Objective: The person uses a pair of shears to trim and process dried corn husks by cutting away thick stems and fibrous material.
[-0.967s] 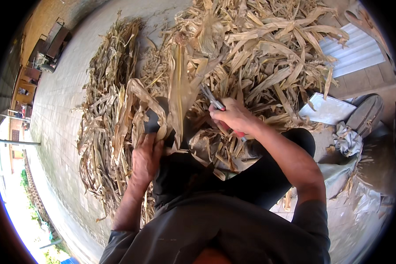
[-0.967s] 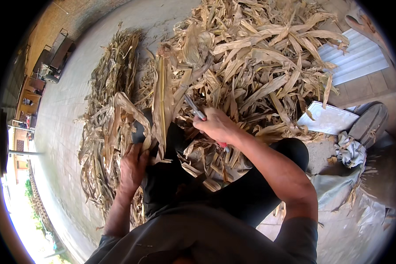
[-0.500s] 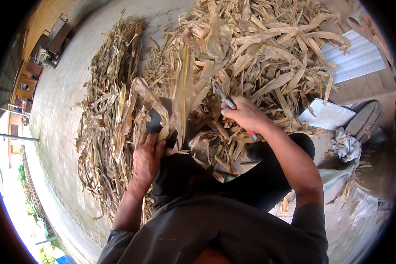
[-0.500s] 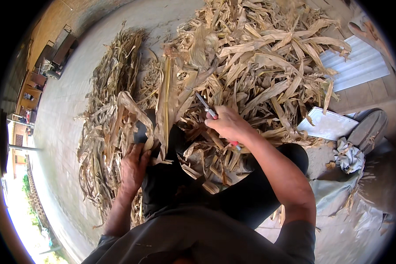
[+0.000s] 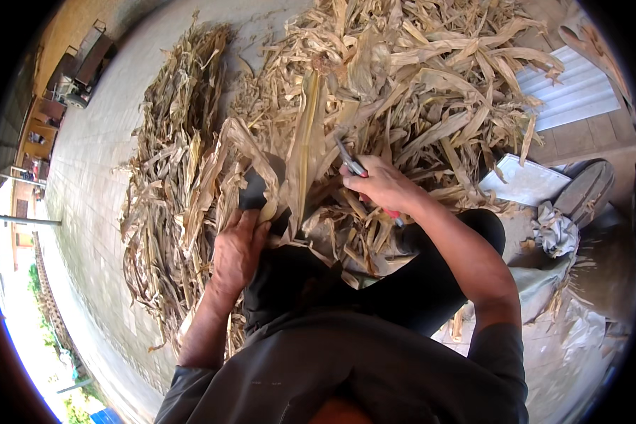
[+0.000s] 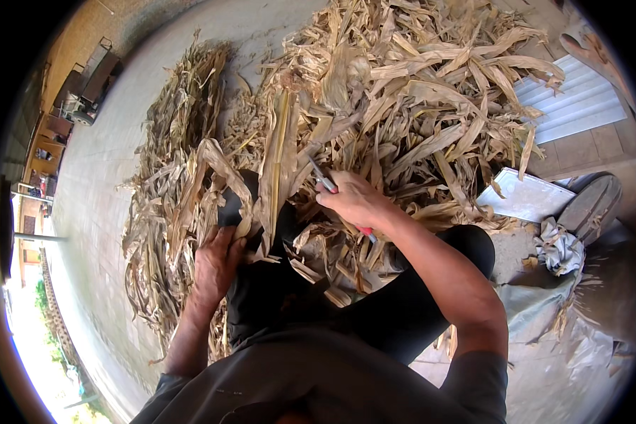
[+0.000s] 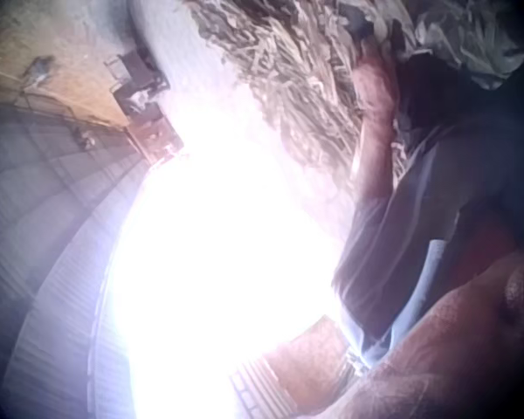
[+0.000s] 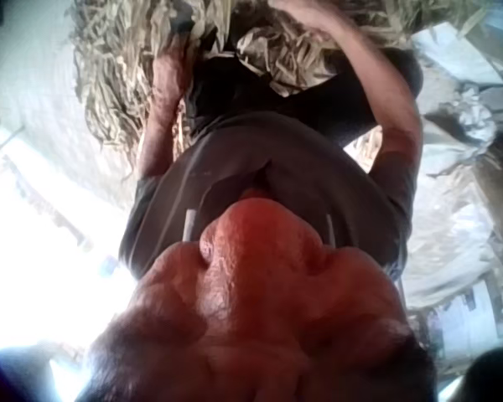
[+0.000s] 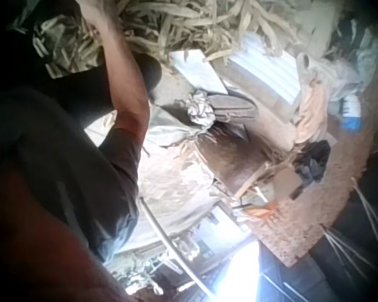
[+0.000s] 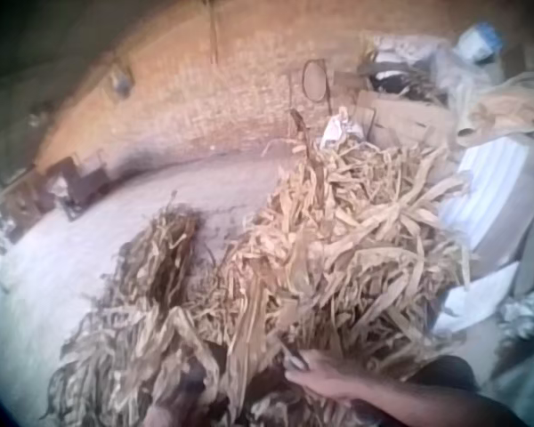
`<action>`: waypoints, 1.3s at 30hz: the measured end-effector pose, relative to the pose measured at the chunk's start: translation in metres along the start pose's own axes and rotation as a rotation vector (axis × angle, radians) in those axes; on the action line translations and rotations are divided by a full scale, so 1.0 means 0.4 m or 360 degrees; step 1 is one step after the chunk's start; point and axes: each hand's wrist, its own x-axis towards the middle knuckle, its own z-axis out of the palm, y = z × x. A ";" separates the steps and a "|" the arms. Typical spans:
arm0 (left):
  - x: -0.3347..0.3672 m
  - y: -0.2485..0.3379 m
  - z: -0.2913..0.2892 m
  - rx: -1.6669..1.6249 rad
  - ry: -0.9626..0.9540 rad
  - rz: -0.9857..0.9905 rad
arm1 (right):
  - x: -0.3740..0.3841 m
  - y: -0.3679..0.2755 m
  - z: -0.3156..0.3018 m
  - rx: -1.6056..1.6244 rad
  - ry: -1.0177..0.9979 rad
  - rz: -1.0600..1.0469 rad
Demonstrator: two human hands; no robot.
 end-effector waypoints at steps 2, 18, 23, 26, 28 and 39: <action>0.005 0.001 -0.005 -0.0021 -0.0042 -0.0011 | 0.007 0.016 0.007 0.0035 0.0037 -0.0094; 0.012 -0.014 -0.002 -0.0143 -0.0025 -0.0063 | 0.018 0.061 0.085 0.0466 0.0095 -0.0092; 0.032 -0.009 -0.030 -0.0293 -0.0085 -0.0167 | 0.032 0.072 0.072 0.0429 0.0152 0.0030; 0.049 -0.021 -0.043 -0.0176 -0.0042 -0.0113 | 0.034 0.079 0.078 0.0939 0.0258 0.0347; 0.057 -0.026 -0.049 -0.0099 -0.0013 -0.0054 | 0.043 0.078 0.063 0.1040 0.0356 0.0459; 0.145 0.083 -0.079 0.0208 -0.0002 0.0320 | 0.075 0.015 -0.045 0.1424 0.0804 -0.0046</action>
